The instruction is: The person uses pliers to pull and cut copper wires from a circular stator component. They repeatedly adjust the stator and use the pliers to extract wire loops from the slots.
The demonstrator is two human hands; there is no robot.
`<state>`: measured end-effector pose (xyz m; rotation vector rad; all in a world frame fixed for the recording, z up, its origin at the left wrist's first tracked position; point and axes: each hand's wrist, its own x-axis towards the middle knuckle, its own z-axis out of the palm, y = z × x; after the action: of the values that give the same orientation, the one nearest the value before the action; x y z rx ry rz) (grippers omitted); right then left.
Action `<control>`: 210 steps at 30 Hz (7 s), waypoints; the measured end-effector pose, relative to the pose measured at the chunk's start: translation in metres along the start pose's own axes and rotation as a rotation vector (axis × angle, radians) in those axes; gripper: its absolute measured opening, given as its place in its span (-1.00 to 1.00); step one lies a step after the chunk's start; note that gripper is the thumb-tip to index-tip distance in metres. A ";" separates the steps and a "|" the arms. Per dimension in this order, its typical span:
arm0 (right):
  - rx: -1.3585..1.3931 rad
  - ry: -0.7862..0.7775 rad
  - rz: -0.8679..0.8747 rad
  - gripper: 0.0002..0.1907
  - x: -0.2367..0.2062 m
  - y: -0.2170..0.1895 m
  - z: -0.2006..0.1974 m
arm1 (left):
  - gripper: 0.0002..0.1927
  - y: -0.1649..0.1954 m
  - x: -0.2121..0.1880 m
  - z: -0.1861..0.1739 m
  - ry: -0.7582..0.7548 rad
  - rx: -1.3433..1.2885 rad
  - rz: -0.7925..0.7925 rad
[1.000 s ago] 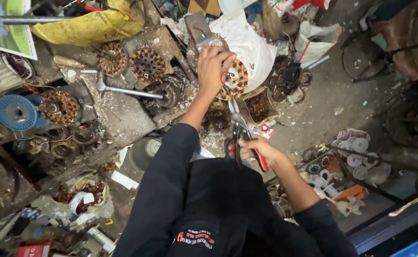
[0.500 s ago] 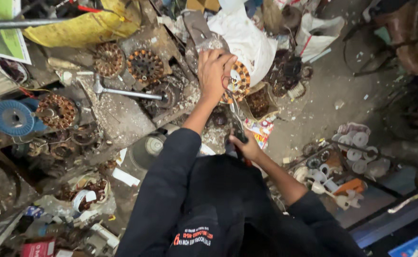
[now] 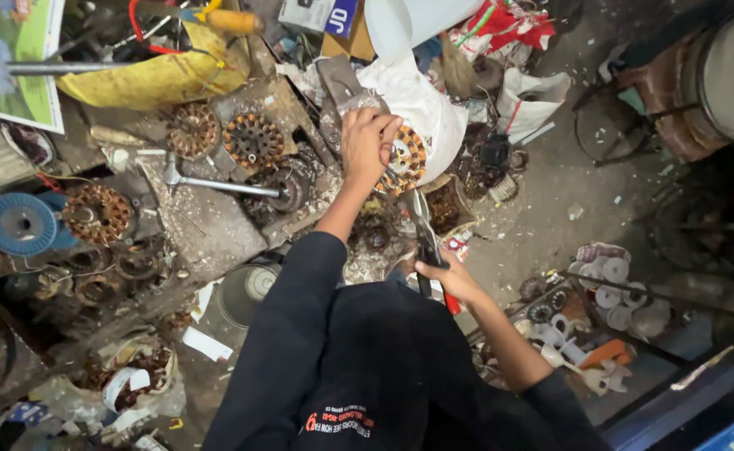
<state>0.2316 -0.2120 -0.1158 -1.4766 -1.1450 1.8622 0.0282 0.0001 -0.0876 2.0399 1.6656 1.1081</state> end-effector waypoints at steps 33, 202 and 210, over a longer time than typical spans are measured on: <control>0.226 -0.286 0.369 -0.82 0.030 -0.056 -0.052 | -0.86 -0.006 -0.002 0.003 -0.025 -0.099 -0.042; 0.013 -0.200 0.484 -0.72 0.059 -0.048 -0.098 | -0.83 -0.003 0.024 0.030 0.008 0.068 0.093; -0.412 0.217 -0.142 -0.51 0.058 -0.005 -0.022 | -0.82 0.000 0.028 0.024 -0.011 -0.025 0.057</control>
<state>0.2351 -0.1570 -0.1438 -1.7137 -1.5419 1.3849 0.0458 0.0321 -0.0927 2.0861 1.5901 1.1278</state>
